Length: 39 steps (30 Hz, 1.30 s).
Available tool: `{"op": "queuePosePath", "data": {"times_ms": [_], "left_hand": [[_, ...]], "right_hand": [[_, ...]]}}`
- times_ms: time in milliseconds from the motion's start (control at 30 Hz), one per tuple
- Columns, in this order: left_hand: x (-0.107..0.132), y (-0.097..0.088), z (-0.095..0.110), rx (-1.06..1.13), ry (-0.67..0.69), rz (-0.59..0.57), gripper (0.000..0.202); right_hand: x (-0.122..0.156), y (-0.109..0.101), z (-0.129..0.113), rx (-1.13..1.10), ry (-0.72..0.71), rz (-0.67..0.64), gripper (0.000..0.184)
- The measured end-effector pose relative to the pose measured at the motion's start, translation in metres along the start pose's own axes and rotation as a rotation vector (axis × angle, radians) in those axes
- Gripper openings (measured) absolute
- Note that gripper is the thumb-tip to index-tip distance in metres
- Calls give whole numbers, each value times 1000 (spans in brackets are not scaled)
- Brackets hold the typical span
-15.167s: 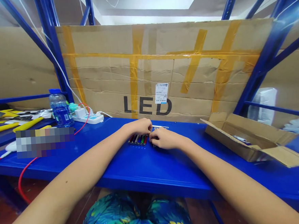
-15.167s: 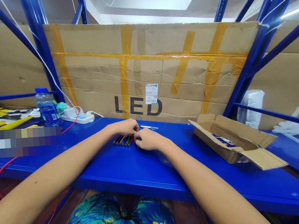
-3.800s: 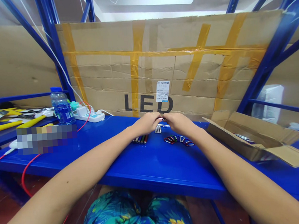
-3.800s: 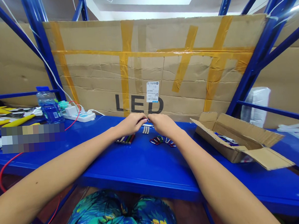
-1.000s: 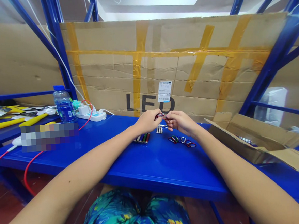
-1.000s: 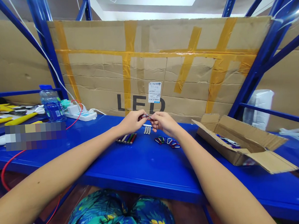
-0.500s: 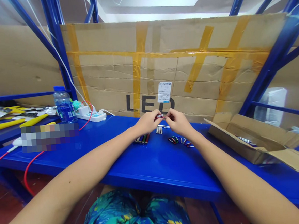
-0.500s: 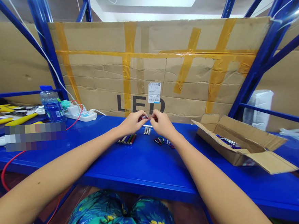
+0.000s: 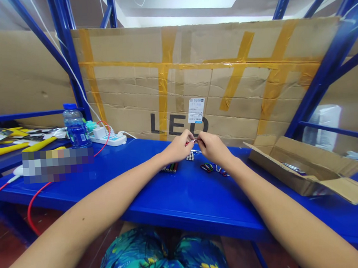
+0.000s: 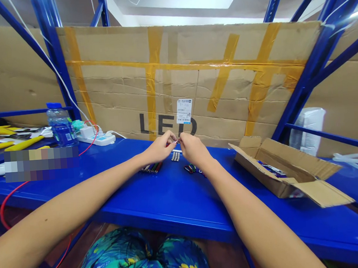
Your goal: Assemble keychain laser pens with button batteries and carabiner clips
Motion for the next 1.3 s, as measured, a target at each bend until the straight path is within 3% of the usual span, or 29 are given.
{"op": "queuePosePath", "data": {"times_ms": [233, 367, 567, 700, 867, 1100, 1200, 1300], "left_hand": [[-3, -5, -10, -28, -24, 41, 8], [-7, -13, -15, -16, -37, 80, 10], [-14, -29, -13, 234, -113, 94, 6], [-14, -31, -17, 370, -244, 109, 7], [-12, -26, -12, 364, -172, 54, 7], [-9, -13, -8, 334, 3, -70, 13], [-12, -13, -11, 393, 6, -33, 20], [-15, -17, -16, 642, -117, 62, 35]], "right_hand": [[-1, 2, -3, -39, -37, -33, 17], [-4, 0, 5, -171, 68, -16, 11], [-3, 8, 32, -404, 246, -22, 16], [-4, 18, 32, -604, 279, -163, 13], [-2, 21, 16, -1036, 403, -322, 10], [2, 20, 4, -1218, 338, -353, 21], [3, 19, 3, -1299, 329, -395, 25], [3, 18, 6, -1289, 359, -382, 24]]}}
Point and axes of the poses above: each hand's wrist, its own x-axis away from the middle knuckle, its own y-axis out of the palm, z = x × y, the point moved 4 cm from there along -x, towards the middle knuckle, and after that the axes turned 14 degrees about x, right-handed, at the moved point
